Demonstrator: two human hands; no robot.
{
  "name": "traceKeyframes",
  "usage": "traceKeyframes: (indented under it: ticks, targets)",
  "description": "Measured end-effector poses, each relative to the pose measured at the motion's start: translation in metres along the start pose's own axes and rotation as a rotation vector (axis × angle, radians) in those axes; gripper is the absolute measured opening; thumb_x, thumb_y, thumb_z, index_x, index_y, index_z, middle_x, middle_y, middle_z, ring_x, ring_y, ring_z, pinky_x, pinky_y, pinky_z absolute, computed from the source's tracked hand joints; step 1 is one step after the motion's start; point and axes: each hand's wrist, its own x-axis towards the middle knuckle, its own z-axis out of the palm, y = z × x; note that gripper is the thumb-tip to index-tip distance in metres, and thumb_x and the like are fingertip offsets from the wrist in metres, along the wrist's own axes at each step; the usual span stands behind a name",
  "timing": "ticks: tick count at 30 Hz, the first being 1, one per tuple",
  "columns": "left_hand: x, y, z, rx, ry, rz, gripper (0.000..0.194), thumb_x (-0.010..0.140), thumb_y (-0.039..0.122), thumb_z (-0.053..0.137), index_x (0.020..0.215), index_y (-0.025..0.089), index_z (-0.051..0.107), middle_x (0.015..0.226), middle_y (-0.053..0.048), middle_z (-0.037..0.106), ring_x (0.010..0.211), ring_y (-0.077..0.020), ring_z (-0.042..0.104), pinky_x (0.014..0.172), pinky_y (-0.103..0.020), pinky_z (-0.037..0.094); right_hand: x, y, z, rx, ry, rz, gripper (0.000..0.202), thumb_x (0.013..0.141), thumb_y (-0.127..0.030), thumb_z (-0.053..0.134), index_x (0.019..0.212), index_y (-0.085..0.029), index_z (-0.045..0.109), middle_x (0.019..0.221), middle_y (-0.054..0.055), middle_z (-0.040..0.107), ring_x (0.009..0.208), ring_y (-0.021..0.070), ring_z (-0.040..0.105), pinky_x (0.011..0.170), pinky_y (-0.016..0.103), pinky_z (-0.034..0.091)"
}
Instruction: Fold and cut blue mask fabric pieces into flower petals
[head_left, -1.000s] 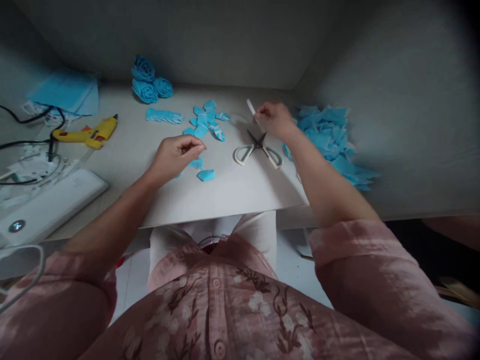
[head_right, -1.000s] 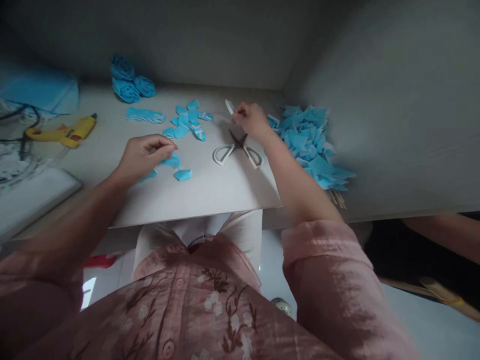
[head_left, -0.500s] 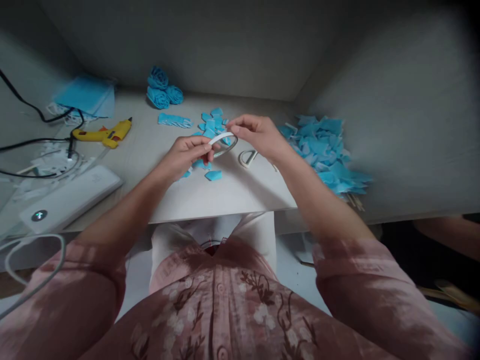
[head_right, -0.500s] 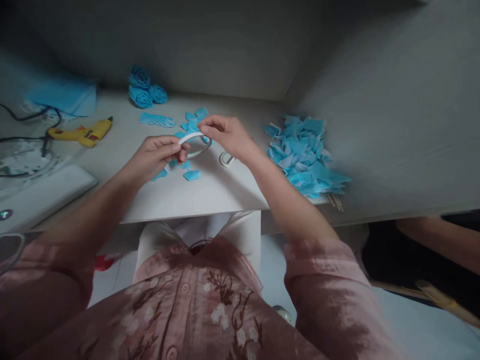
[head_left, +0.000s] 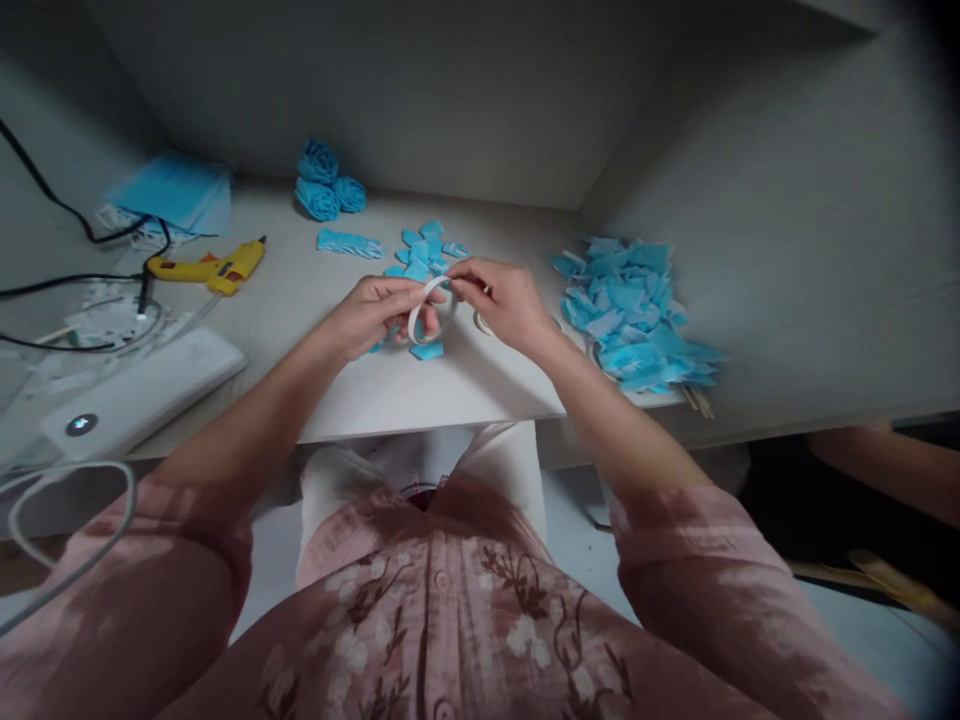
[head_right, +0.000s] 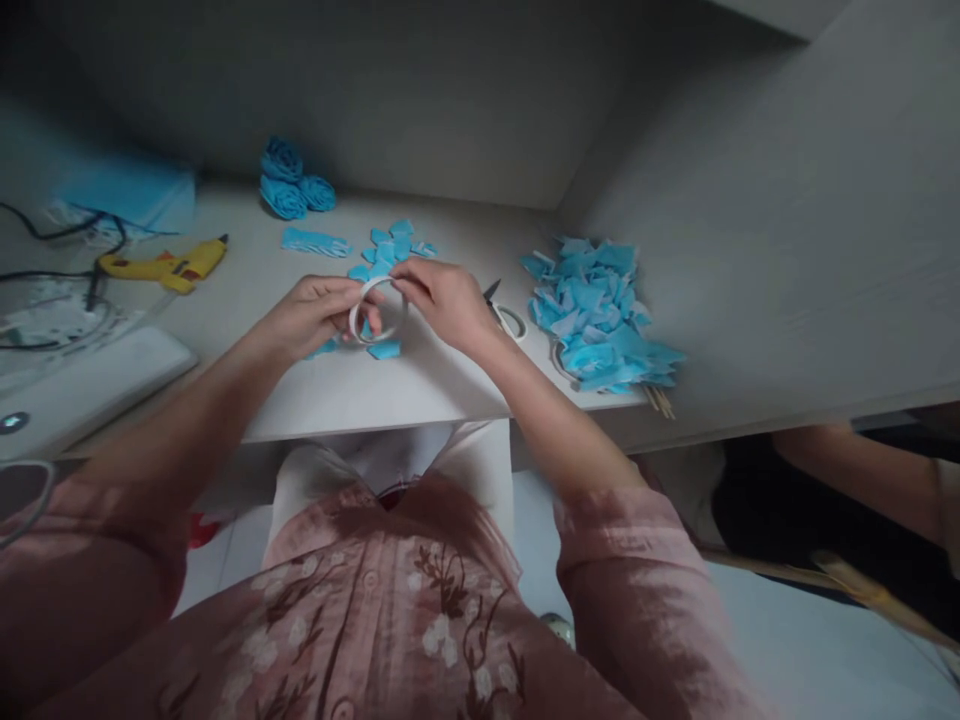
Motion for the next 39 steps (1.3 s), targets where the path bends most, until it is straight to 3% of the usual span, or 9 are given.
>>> traceKeyframes:
  ticks: [9, 14, 17, 20, 23, 30, 33, 36, 39]
  targets:
    - [0.001, -0.001, 0.001, -0.057, -0.085, 0.094, 0.043, 0.08, 0.056, 0.08, 0.094, 0.016, 0.083, 0.094, -0.014, 0.082, 0.089, -0.0233, 0.076, 0.067, -0.029, 0.053, 0.002, 0.021, 0.011, 0.355, 0.11, 0.379, 0.022, 0.094, -0.034, 0.065, 0.076, -0.022, 0.063, 0.064, -0.002, 0.065, 0.05, 0.0103, 0.046, 0.052, 0.026, 0.038]
    - [0.004, -0.007, -0.003, 0.143, 0.156, 0.229, 0.028, 0.088, 0.045, 0.074, 0.087, 0.017, 0.08, 0.09, -0.008, 0.079, 0.083, -0.0186, 0.07, 0.072, -0.03, 0.052, 0.005, 0.024, 0.02, 0.344, 0.073, 0.401, 0.014, 0.087, -0.024, 0.062, 0.074, -0.02, 0.066, 0.068, -0.001, 0.065, 0.053, 0.0103, 0.047, 0.054, 0.026, 0.038]
    - [0.008, -0.008, -0.012, 0.303, 0.28, 0.505, 0.029, 0.091, 0.05, 0.072, 0.1, 0.023, 0.079, 0.107, -0.006, 0.079, 0.105, -0.0218, 0.071, 0.089, -0.034, 0.055, 0.007, 0.025, 0.018, 0.177, 0.019, 0.318, 0.014, 0.084, -0.027, 0.062, 0.077, -0.017, 0.07, 0.071, 0.0, 0.065, 0.064, 0.0125, 0.053, 0.062, 0.027, 0.04]
    - [0.009, -0.004, -0.018, 0.497, 0.071, 0.714, 0.037, 0.096, 0.05, 0.07, 0.127, 0.029, 0.074, 0.141, -0.005, 0.073, 0.138, -0.0282, 0.062, 0.117, -0.045, 0.048, 0.01, 0.024, 0.01, 0.019, -0.07, 0.262, 0.019, 0.084, -0.029, 0.061, 0.08, -0.015, 0.073, 0.071, 0.0, 0.065, 0.068, 0.0135, 0.054, 0.067, 0.028, 0.038]
    - [0.007, 0.0, -0.017, 0.681, -0.121, 0.728, 0.037, 0.103, 0.047, 0.058, 0.132, 0.029, 0.073, 0.146, -0.006, 0.071, 0.146, -0.0292, 0.058, 0.126, -0.052, 0.04, 0.017, 0.02, -0.002, -0.087, -0.132, 0.226, 0.022, 0.084, -0.027, 0.059, 0.084, -0.012, 0.075, 0.075, 0.002, 0.068, 0.07, 0.0135, 0.054, 0.069, 0.028, 0.037]
    - [0.007, -0.004, -0.012, 0.88, -0.071, 0.675, 0.024, 0.099, 0.04, 0.062, 0.103, 0.028, 0.083, 0.121, -0.005, 0.083, 0.133, -0.0286, 0.069, 0.118, -0.047, 0.045, 0.033, 0.011, -0.023, -0.145, -0.267, 0.23, 0.015, 0.084, -0.016, 0.062, 0.083, -0.012, 0.077, 0.072, 0.0, 0.067, 0.068, 0.0123, 0.054, 0.069, 0.028, 0.037]
    - [0.007, -0.005, -0.013, 0.883, 0.028, 0.638, 0.023, 0.097, 0.035, 0.063, 0.092, 0.025, 0.082, 0.099, -0.004, 0.085, 0.107, -0.0258, 0.077, 0.104, -0.042, 0.049, 0.033, 0.016, -0.027, -0.015, -0.189, 0.302, 0.021, 0.094, -0.027, 0.062, 0.084, -0.014, 0.075, 0.071, 0.0, 0.067, 0.061, 0.0106, 0.051, 0.064, 0.026, 0.039]
    - [0.006, -0.004, -0.013, 0.821, 0.186, 0.465, 0.024, 0.095, 0.031, 0.06, 0.094, 0.022, 0.083, 0.087, -0.004, 0.082, 0.086, -0.0213, 0.073, 0.084, -0.035, 0.051, 0.025, 0.037, -0.03, 0.047, -0.095, 0.368, 0.029, 0.1, -0.037, 0.057, 0.09, -0.016, 0.074, 0.075, 0.002, 0.071, 0.06, 0.0107, 0.053, 0.062, 0.024, 0.042]
    - [0.006, -0.005, -0.013, 0.74, 0.277, 0.35, 0.027, 0.094, 0.029, 0.059, 0.098, 0.019, 0.084, 0.086, -0.005, 0.08, 0.079, -0.019, 0.07, 0.074, -0.031, 0.049, 0.008, 0.062, -0.034, -0.204, -0.054, 0.349, 0.025, 0.096, -0.025, 0.057, 0.097, -0.014, 0.079, 0.085, 0.007, 0.077, 0.073, 0.0165, 0.063, 0.07, 0.028, 0.046]
